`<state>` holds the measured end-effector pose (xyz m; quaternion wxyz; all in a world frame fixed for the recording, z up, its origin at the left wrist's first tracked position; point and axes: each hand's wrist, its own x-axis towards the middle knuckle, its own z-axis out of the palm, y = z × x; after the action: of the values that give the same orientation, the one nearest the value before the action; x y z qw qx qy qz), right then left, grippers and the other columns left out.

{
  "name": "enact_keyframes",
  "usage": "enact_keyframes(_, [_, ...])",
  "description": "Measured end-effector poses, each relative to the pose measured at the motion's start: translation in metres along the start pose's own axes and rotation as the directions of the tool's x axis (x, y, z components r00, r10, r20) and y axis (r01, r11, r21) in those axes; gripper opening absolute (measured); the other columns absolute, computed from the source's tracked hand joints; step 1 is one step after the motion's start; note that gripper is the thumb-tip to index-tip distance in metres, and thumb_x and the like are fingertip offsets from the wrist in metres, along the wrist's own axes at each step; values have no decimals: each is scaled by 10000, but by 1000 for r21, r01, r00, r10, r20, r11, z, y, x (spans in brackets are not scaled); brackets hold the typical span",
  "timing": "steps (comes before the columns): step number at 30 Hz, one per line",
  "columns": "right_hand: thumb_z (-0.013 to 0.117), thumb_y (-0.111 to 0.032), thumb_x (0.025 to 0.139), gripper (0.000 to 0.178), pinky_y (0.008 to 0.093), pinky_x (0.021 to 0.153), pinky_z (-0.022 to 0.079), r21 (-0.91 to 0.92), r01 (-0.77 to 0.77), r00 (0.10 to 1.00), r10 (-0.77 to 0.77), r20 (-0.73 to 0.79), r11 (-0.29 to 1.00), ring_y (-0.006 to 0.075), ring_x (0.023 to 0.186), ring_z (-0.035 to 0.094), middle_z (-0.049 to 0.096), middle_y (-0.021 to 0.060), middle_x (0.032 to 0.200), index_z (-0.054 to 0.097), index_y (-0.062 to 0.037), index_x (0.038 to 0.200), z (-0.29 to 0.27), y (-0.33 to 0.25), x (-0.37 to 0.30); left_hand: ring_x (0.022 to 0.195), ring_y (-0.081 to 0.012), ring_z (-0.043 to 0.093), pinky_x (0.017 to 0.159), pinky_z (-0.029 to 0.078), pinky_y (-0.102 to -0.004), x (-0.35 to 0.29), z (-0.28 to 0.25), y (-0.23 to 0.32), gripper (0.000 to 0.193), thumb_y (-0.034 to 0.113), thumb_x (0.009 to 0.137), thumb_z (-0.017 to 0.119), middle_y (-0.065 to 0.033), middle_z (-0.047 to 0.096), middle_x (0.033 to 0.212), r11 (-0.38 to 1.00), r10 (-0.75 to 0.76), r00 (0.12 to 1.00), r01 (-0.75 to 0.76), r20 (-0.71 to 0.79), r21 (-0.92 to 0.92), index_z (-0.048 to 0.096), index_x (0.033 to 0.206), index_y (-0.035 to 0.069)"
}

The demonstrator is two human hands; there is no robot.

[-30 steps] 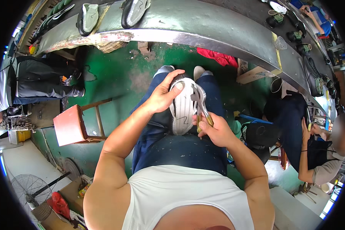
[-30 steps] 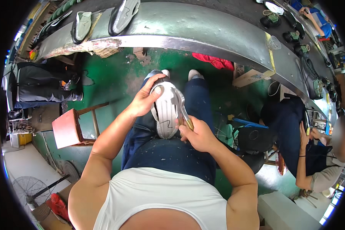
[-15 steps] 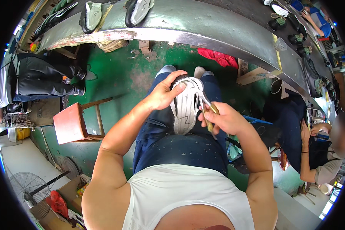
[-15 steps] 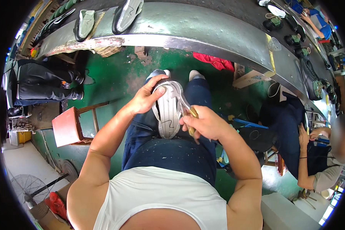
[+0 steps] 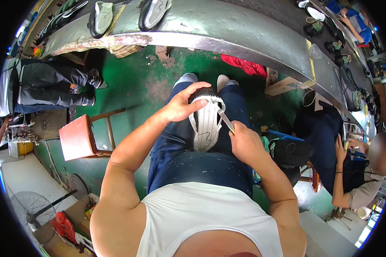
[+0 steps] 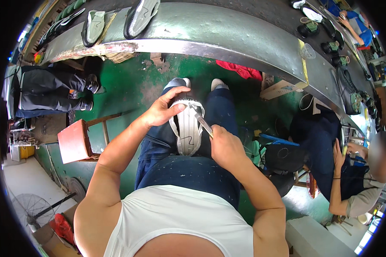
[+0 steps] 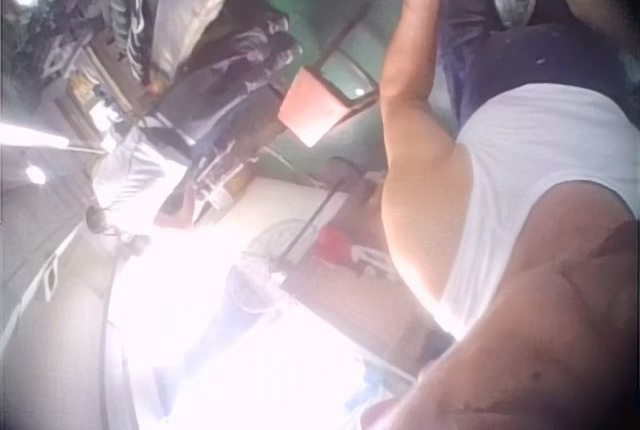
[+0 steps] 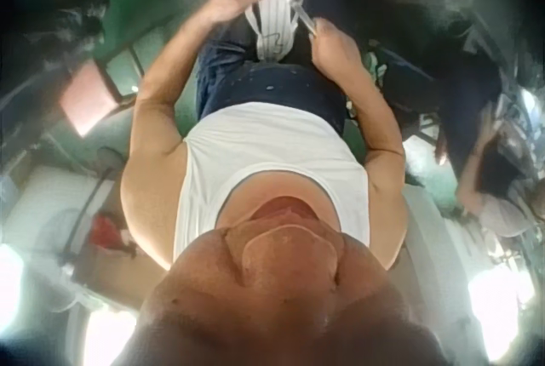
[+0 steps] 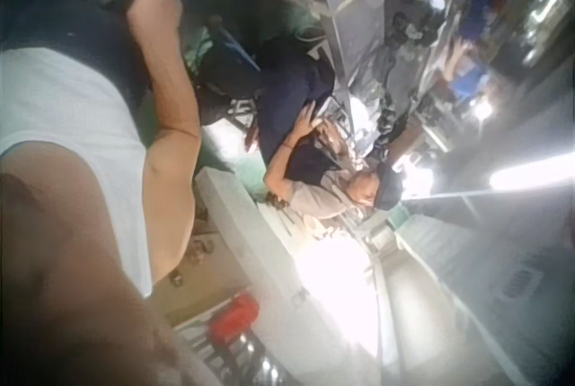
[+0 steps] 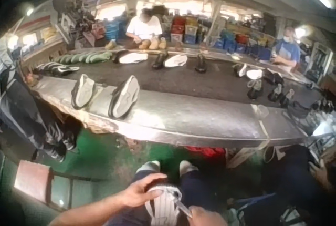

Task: Trim and finish the underside of shoe uppers on a last using pliers and a tool.

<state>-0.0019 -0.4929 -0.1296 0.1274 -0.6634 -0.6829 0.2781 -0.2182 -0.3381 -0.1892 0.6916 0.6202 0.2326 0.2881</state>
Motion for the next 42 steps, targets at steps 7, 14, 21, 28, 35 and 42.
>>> enact_keyframes(7, [581,-176,987,256,345,595,555,361,-319,875,125,468,877,228,737,686,681,136,931,536,30,1132,-42,10,9,1036,-95,564,927,474,-271,13,18,-5,402,79,951,652,-19,621,1118,995,-61,985,74,-160,73,542,1338,81])
enact_keyframes(14, [502,-237,1038,277,315,589,521,452,-68,998,66,20,889,154,649,650,661,85,787,576,29,1031,-10,12,21,1092,-123,580,968,478,-289,17,16,-3,465,45,936,649,-48,634,1181,996,-67,998,68,-18,57,520,1383,55])
enact_keyframes(21, [434,-291,1076,323,262,564,454,762,74,982,86,-168,643,86,595,548,648,41,762,585,-7,1048,1,43,45,1131,-217,631,977,517,-371,62,-7,-63,520,82,950,599,-111,630,1269,849,-454,891,435,8,-300,476,1454,65])
enact_keyframes(28, [400,-265,1087,316,305,783,508,615,274,799,180,-573,740,155,788,625,620,73,962,497,18,1189,125,95,103,1143,-237,643,953,544,-401,82,-6,-122,565,185,926,639,-127,632,1283,739,-623,773,631,116,-236,460,1449,66])
enact_keyframes(35, [447,-399,1066,381,264,579,471,974,-41,853,499,150,-223,140,696,630,635,73,853,542,-38,1138,84,59,-20,983,-205,702,824,582,-366,82,-5,-107,434,221,950,621,-91,690,1138,734,-657,753,653,48,-188,542,1347,65])
enact_keyframes(42, [623,-288,997,274,300,721,498,519,-52,876,288,-387,853,119,776,619,666,43,871,609,-17,1034,19,121,79,1130,-197,615,1000,469,-350,56,48,-92,608,531,1024,489,-114,670,1202,932,-361,932,361,-14,27,601,1297,-1])
